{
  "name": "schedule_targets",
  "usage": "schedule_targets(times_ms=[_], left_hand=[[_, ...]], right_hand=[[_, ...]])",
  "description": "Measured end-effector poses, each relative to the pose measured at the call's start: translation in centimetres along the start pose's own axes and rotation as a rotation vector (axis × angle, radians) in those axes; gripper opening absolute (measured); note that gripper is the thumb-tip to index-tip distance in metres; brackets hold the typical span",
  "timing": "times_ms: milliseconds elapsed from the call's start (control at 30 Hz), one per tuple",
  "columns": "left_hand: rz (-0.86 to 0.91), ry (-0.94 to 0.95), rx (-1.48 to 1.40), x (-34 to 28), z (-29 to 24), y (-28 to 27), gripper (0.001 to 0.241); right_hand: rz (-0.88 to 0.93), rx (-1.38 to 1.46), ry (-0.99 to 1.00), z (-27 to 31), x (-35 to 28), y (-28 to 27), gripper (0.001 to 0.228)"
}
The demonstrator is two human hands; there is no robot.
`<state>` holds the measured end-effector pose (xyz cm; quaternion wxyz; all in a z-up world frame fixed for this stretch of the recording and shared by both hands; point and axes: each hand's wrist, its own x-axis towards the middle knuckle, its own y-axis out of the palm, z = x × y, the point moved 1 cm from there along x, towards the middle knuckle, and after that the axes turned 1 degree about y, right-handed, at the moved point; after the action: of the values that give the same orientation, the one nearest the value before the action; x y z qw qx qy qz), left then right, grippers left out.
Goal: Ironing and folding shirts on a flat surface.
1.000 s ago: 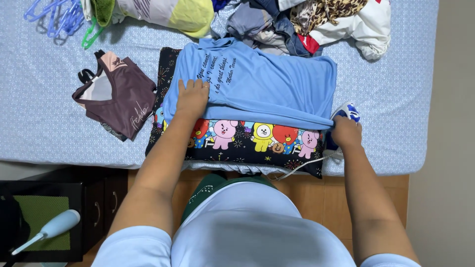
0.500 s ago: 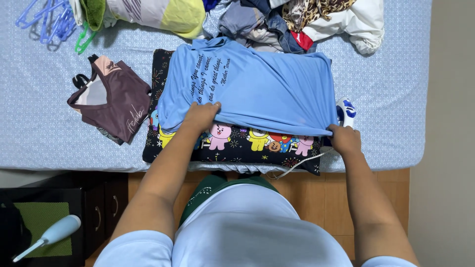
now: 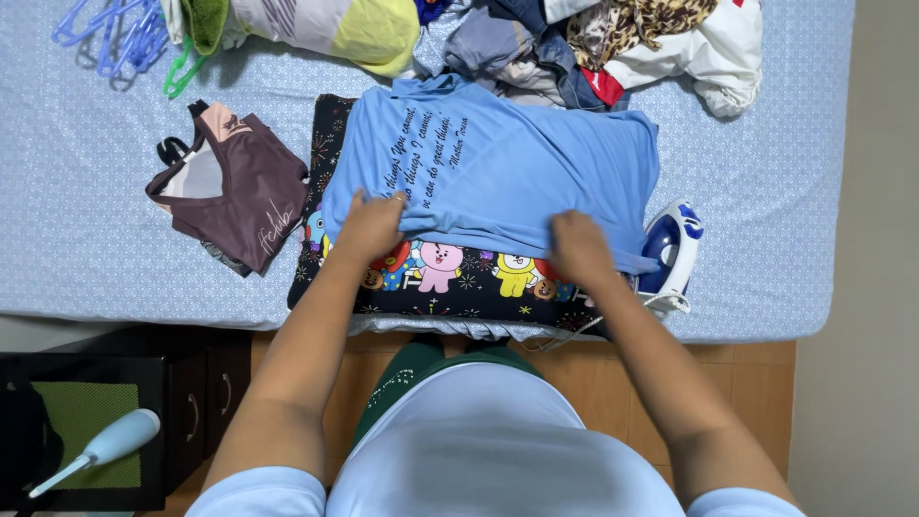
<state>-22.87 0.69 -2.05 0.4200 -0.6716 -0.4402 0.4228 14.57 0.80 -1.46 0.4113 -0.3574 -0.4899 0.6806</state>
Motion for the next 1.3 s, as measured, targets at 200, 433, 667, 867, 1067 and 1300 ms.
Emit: schedule_targets(times_ms=[200, 433, 667, 867, 1067, 1300], left_hand=[[0.107, 0.195, -0.205, -0.6, -0.3, 0.1, 0.044], [-0.034, 0.015, -0.060, -3.1, 5.2, 0.4, 0.041], [-0.288, -0.166, -0.637, -2.4, 10.9, 1.7, 0.028], [-0.272, -0.218, -0.631, -1.3, 10.5, -1.4, 0.026], [-0.250, -0.207, -0.366, -1.1, 12.0, -2.4, 0.035], [-0.088, -0.193, -0.354, -2.8, 12.5, 0.6, 0.045]], right_hand=[[0.136, 0.520, -0.220, 15.0, 6.9, 2.6, 0.079], [0.104, 0.459, -0.137, 14.4, 9.2, 10.3, 0.043], [0.193, 0.650, 0.121, 13.4, 9.2, 11.0, 0.030], [0.094, 0.599, 0.211, 13.8, 9.4, 9.8, 0.031], [0.134, 0.582, 0.310, 14.3, 10.1, 7.2, 0.033], [0.384, 0.469, 0.237, 14.6, 10.2, 6.3, 0.053]])
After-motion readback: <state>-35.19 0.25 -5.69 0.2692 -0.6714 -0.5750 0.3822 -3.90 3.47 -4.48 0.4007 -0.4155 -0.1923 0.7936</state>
